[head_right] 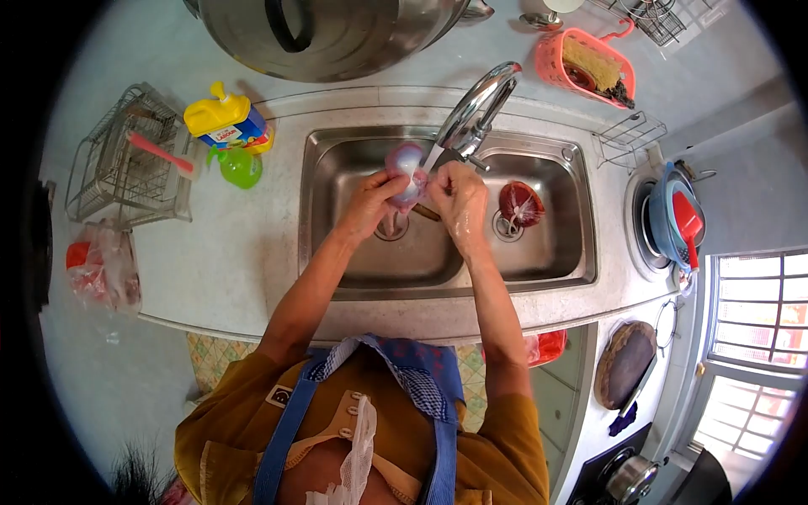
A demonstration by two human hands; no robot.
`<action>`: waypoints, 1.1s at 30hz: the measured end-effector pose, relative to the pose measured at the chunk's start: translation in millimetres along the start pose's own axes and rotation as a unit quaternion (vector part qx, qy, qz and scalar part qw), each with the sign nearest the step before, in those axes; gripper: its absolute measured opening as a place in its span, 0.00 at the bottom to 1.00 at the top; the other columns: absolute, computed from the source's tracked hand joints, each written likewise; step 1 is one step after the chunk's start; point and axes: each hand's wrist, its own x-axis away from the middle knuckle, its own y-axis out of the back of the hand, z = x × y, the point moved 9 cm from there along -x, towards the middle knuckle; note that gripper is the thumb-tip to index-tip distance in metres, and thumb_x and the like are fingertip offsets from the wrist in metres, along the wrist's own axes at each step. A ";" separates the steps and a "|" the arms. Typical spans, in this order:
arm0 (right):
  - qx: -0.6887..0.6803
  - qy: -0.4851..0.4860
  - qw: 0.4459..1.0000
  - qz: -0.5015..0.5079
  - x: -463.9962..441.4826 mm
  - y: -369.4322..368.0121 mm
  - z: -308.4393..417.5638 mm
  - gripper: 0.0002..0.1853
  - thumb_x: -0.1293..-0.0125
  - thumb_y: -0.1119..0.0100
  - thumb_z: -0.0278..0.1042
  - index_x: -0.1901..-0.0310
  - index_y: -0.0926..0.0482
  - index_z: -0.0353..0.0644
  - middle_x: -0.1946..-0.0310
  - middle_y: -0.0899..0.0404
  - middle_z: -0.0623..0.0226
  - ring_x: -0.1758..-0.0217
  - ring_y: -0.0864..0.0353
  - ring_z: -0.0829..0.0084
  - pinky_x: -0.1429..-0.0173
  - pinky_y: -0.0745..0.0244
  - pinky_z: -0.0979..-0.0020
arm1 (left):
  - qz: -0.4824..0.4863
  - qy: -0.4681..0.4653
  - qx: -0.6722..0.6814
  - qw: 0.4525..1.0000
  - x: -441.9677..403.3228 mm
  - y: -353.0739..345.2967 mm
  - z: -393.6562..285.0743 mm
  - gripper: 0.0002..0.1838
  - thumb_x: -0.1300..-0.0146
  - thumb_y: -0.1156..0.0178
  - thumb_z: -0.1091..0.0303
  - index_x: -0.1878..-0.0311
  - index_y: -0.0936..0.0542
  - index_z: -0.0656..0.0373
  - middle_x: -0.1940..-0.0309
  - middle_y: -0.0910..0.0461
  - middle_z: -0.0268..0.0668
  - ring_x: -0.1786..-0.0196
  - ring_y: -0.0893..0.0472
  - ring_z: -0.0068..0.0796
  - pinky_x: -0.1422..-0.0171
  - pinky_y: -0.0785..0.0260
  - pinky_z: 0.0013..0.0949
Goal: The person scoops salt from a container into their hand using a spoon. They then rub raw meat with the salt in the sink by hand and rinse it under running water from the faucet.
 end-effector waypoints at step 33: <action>-0.138 -0.062 0.988 0.011 7.3 -1.5 -13.5 0.04 0.45 0.43 0.22 0.66 0.23 0.35 0.74 0.22 0.65 0.71 0.25 0.79 0.66 0.31 0.77 | -0.027 -0.016 0.047 0.998 -1.1 18.1 5.5 0.13 0.38 0.45 0.65 0.55 0.23 0.65 0.62 0.21 0.37 0.67 0.22 0.24 0.66 0.31 0.27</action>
